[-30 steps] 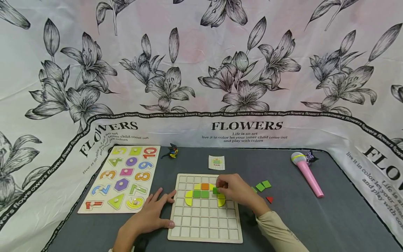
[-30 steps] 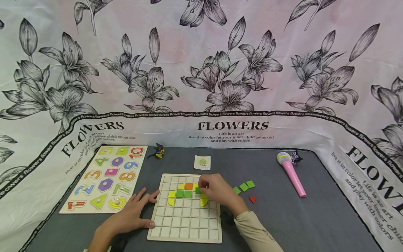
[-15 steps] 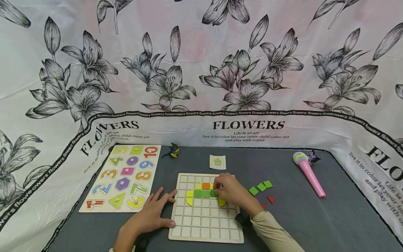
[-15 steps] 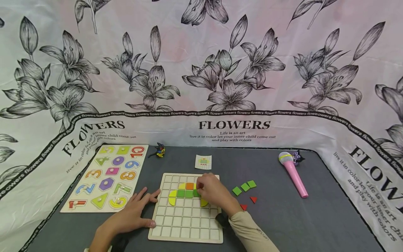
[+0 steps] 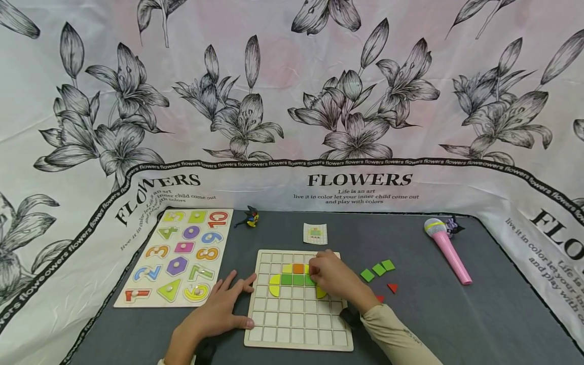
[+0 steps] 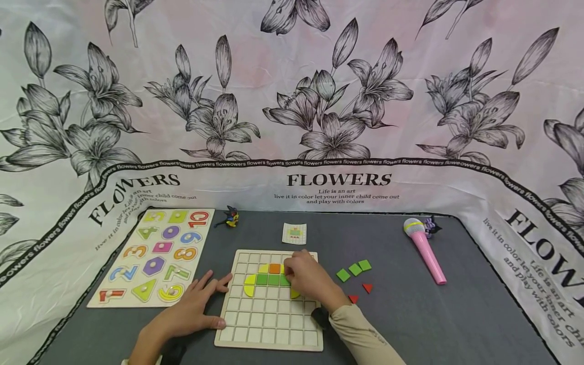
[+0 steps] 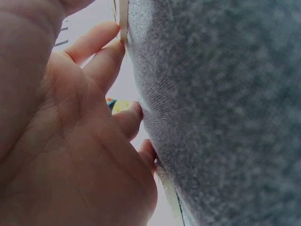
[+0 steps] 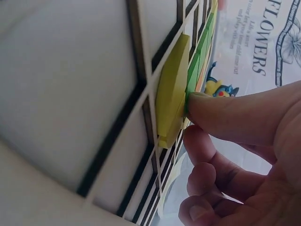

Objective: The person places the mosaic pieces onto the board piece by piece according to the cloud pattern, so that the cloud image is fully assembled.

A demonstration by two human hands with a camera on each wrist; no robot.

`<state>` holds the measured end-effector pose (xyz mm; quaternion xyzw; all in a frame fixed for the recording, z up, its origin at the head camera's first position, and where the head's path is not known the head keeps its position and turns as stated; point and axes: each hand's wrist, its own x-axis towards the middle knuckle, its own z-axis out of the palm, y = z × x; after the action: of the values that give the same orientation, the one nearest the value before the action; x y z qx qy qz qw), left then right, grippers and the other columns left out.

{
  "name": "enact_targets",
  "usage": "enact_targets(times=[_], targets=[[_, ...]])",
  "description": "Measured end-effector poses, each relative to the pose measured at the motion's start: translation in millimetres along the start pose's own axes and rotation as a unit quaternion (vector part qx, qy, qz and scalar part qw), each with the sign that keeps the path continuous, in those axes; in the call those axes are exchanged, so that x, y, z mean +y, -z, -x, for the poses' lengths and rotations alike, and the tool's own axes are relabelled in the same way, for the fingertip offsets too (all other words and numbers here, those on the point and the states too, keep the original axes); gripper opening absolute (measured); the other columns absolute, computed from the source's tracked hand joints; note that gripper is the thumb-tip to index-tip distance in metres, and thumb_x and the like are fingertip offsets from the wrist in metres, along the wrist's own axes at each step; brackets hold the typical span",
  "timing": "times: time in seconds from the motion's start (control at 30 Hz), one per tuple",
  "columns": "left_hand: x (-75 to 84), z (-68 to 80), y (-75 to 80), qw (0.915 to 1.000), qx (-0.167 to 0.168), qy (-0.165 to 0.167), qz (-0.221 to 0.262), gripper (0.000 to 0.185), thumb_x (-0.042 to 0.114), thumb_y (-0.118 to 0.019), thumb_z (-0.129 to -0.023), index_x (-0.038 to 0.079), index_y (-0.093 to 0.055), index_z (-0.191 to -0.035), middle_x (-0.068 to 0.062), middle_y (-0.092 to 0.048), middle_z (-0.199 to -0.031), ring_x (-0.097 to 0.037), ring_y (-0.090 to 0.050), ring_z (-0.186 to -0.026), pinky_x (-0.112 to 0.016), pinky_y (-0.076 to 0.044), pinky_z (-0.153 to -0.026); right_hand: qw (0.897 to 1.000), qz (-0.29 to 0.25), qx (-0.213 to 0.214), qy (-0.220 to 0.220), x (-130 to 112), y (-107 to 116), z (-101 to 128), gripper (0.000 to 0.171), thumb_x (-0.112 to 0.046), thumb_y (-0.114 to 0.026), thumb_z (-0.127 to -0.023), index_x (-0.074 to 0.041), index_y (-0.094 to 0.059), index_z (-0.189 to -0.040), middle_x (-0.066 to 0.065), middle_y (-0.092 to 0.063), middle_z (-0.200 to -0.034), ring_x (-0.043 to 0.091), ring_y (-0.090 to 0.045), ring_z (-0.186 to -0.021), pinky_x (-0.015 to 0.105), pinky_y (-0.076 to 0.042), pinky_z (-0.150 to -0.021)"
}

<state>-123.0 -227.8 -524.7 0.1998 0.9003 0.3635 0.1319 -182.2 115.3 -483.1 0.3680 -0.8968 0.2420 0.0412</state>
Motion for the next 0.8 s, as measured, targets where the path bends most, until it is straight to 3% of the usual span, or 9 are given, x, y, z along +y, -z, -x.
enact_targets(times=[0.2,0.33,0.53,0.8], targets=[[3.8,0.8,0.4,1.0000,-0.002,0.000,0.004,0.105,0.065,-0.087,-0.077,0.020,-0.045,-0.163,0.002,-0.059,-0.146,-0.054,-0.007,-0.160,-0.076,0.002,-0.122,1.000,0.015,0.000,-0.010,-1,6,3,0.022,0.007,-0.078,-0.089,-0.012,-0.070,-0.081,-0.005,-0.059,-0.082,0.017,-0.051,-0.081,0.035,-0.051,-0.072],[7.6,1.8,2.0,1.0000,-0.003,0.003,0.009,0.103,0.064,-0.088,-0.077,0.019,-0.047,-0.161,-0.002,-0.057,-0.149,-0.054,-0.007,-0.159,-0.076,0.003,-0.122,0.999,-0.010,-0.001,-0.038,3,14,6,0.017,0.003,-0.079,-0.090,-0.011,-0.073,-0.084,-0.005,-0.060,-0.083,0.017,-0.053,-0.082,0.036,-0.051,-0.074],[-0.1,-0.5,-0.7,0.9999,0.001,0.012,0.004,0.106,0.065,-0.088,-0.076,0.017,-0.047,-0.162,0.002,-0.058,-0.148,-0.050,-0.005,-0.161,-0.072,0.003,-0.124,0.994,-0.062,-0.002,-0.095,12,29,14,0.010,0.000,-0.076,-0.095,-0.010,-0.076,-0.092,-0.007,-0.063,-0.088,0.015,-0.054,-0.085,0.035,-0.050,-0.073],[-3.3,-0.4,-1.7,1.0000,0.002,0.008,0.005,0.108,0.064,-0.088,-0.076,0.016,-0.045,-0.162,0.003,-0.058,-0.146,-0.051,-0.005,-0.161,-0.072,0.003,-0.123,0.990,-0.072,0.015,-0.117,26,46,34,0.009,0.001,-0.076,-0.097,-0.006,-0.078,-0.102,-0.004,-0.067,-0.094,0.016,-0.058,-0.086,0.038,-0.054,-0.074]])
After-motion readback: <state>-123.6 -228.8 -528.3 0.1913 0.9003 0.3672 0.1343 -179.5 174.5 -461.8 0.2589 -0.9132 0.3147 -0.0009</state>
